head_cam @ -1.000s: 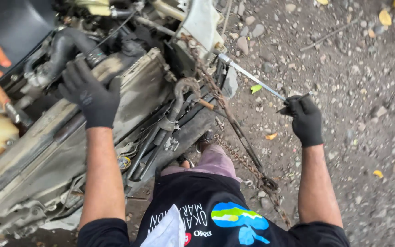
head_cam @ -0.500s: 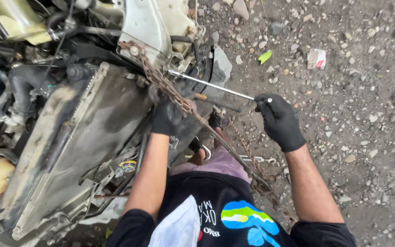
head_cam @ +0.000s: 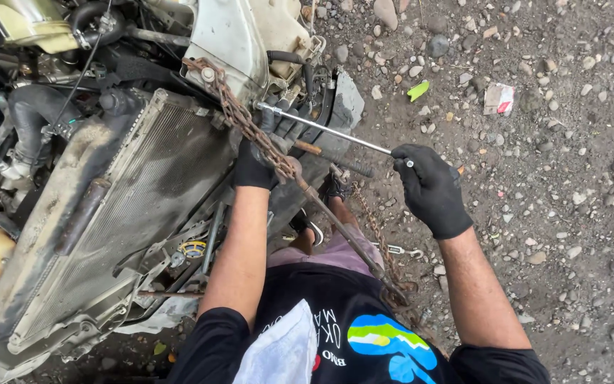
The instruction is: The person works at the front of a car with the hood area open, using a T-handle wrench to loosen bolts on the radiator support while a chain hangs from the vehicle. They reposition the wrench on different bolts, then pick up a pry bar and hammer and work on components below the radiator before reaching back into the engine bay.
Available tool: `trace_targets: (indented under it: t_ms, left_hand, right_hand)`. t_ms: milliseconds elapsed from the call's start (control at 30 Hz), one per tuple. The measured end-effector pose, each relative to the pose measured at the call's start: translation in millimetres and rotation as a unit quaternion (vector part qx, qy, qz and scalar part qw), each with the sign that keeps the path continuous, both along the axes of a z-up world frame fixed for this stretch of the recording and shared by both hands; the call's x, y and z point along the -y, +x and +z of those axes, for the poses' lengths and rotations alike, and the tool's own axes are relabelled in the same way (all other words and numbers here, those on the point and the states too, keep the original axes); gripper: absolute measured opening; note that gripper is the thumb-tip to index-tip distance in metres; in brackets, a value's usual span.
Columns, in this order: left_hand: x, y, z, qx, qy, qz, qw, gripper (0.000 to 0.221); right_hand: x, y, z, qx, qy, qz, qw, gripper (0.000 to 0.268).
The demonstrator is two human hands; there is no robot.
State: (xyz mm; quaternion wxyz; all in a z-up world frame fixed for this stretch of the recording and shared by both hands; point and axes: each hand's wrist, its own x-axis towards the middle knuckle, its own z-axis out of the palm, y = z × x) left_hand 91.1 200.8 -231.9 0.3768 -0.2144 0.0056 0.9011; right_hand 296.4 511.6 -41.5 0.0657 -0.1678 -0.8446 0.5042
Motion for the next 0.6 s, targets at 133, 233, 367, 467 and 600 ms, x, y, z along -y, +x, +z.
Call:
trace_targets:
  t_ms: [133, 233, 367, 467, 600]
  left_hand:
    - [24, 6, -36, 0.318, 0.326, 0.195, 0.869, 0.060]
    - [50, 2, -76, 0.505, 0.519, 0.306, 0.618, 0.058]
    - [42, -12, -86, 0.597, 0.606, 0.416, 0.321, 0.051]
    - [14, -12, -8, 0.655, 0.626, 0.357, 0.228, 0.048]
    - [31, -13, -55, 0.691, 0.628, 0.286, 0.218, 0.055]
  right_hand:
    - [-4, -5, 3, -0.028, 0.008, 0.019, 0.999, 0.017]
    - [-5, -12, 20, -0.050, 0.087, 0.044, 0.994, 0.019]
    - [-4, -20, 41, -0.086, 0.188, 0.081, 0.975, 0.025]
    - [-3, -23, 40, -0.097, 0.227, 0.104, 0.963, 0.027]
    - [-7, -18, 15, -0.061, 0.262, 0.132, 0.954, 0.030]
